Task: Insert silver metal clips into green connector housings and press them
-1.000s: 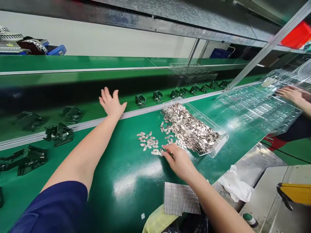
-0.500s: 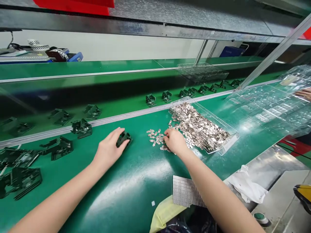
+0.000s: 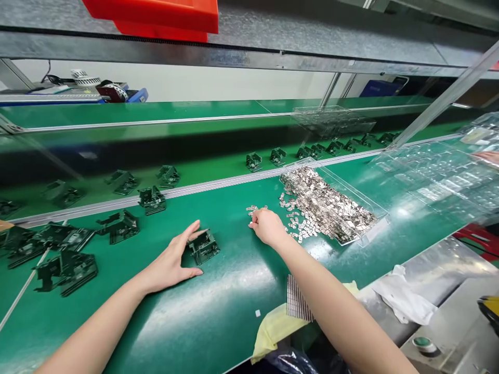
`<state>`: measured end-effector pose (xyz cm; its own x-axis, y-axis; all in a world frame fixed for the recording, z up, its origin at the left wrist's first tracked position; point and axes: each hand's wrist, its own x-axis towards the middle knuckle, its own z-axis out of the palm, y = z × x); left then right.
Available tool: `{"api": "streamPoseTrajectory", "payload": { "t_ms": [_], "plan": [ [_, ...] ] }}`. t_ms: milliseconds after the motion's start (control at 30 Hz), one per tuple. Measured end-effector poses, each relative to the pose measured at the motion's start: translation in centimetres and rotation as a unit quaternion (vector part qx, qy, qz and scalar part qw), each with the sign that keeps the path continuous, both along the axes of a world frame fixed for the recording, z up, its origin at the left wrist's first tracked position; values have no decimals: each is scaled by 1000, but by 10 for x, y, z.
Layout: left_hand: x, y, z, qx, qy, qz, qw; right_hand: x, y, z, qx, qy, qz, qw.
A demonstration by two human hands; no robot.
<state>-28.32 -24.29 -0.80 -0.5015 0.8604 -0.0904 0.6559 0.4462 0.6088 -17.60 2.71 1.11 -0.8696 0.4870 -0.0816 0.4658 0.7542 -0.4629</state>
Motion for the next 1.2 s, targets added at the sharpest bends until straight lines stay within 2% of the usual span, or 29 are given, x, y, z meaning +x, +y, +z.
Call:
{"api": "streamPoseTrajectory", "payload": {
  "t_ms": [67,200,400,467,500,600,633,733,833,900,967,1067,1200],
  "plan": [
    [-4,4,0,-9,-6,-13,1000,3,-2,2,-35,29,-7,999],
    [-3,11,-1,9,27,2,1000,20,-7,3,-141,120,-30,982],
    [3,17,-7,55,66,28,996,70,-23,8,-346,211,-58,912],
    [6,18,-8,82,85,69,991,88,-29,12,-401,241,-82,880],
    [8,19,-7,91,91,95,987,95,-32,14,-439,261,-100,854],
    [17,24,-3,93,69,168,979,112,-41,20,-554,314,-157,755],
    [21,28,-2,93,44,187,977,116,-44,21,-576,326,-170,730],
    [44,43,5,153,-115,202,961,126,-52,23,-590,344,-185,707],
    [78,64,12,250,-322,154,900,139,-60,21,-584,345,-193,709],
    [103,77,16,277,-413,98,862,151,-66,18,-541,352,-199,737],
    [125,87,21,286,-461,42,839,164,-73,15,-472,371,-204,773],
    [151,93,23,286,-484,-11,827,183,-85,11,-383,391,-208,810],
    [168,91,19,276,-465,-35,840,195,-97,7,-281,393,-228,845]
  ]
}}
